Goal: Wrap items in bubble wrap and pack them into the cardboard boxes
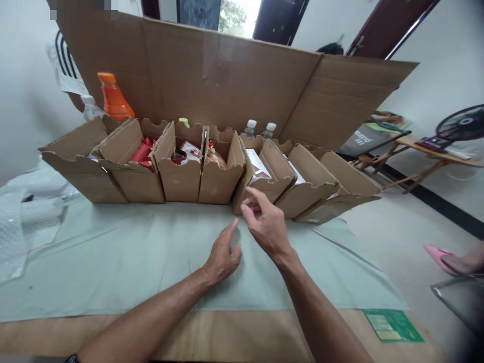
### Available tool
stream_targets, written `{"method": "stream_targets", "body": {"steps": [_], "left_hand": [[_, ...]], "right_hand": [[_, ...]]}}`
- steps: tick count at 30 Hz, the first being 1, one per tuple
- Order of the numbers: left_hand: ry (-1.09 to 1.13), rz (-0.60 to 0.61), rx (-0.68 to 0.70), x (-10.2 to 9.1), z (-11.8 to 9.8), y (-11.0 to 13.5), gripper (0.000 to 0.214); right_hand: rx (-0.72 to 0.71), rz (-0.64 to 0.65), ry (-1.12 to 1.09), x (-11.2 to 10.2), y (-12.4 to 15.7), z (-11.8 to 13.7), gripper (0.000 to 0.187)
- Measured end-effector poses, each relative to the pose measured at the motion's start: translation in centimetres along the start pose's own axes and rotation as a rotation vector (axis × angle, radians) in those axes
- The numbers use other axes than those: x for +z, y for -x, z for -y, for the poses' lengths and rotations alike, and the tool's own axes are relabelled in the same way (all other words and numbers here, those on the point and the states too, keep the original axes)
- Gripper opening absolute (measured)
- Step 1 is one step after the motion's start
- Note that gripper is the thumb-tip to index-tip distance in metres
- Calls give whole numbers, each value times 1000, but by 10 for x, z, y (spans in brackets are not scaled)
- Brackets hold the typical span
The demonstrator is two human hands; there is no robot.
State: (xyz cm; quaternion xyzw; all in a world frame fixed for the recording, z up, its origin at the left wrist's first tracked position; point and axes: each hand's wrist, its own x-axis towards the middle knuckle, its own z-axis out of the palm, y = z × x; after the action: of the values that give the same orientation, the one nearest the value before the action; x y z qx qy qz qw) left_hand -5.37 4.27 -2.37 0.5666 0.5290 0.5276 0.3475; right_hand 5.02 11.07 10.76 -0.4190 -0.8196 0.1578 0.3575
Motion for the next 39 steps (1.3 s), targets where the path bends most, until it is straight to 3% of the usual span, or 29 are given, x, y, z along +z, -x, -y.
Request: {"method": "stream_targets", "body": {"steps": [3, 5, 9, 12, 16, 20, 23, 25, 29, 31, 34, 39], "left_hand": [[-25, 11, -60, -1, -4, 0, 75], [-26, 23, -69, -2, -5, -2, 77], [-37, 32, -65, -3, -8, -6, 78], [-53, 18, -74, -6, -23, -3, 69], [-62, 70, -63, -24, -66, 35, 43], [-66, 114, -147, -59, -101, 104, 28], [-97, 49, -191, -89, -102, 144, 23], [-129, -55, -216, -104, -94, 157, 24], [-174, -272, -248, -112, -82, 154, 39], [-153, -302, -204, -106, -80, 144, 55], [-67, -235, -133, -90, -80, 127, 73], [76, -244, -164, -72, -69, 115, 70]], "right_hand": [[-29, 112, 96, 5, -40, 35, 67], [-6, 199, 220, 13, -64, 48, 70], [77, 260, 394, 25, -89, 56, 44], [90, 242, 416, 23, -83, 59, 38], [81, 228, 412, 8, -35, 68, 32], [-1, 150, 247, -27, 50, 71, 24], [-81, 83, 66, -70, 115, 60, 19], [-99, -5, 36, -99, 152, 44, 20], [143, -248, 28, -133, 211, 9, 51], [257, -239, -45, -133, 234, -2, 68], [275, -114, -39, -114, 254, -9, 65], [286, -114, 53, -64, 238, -5, 60]]}}
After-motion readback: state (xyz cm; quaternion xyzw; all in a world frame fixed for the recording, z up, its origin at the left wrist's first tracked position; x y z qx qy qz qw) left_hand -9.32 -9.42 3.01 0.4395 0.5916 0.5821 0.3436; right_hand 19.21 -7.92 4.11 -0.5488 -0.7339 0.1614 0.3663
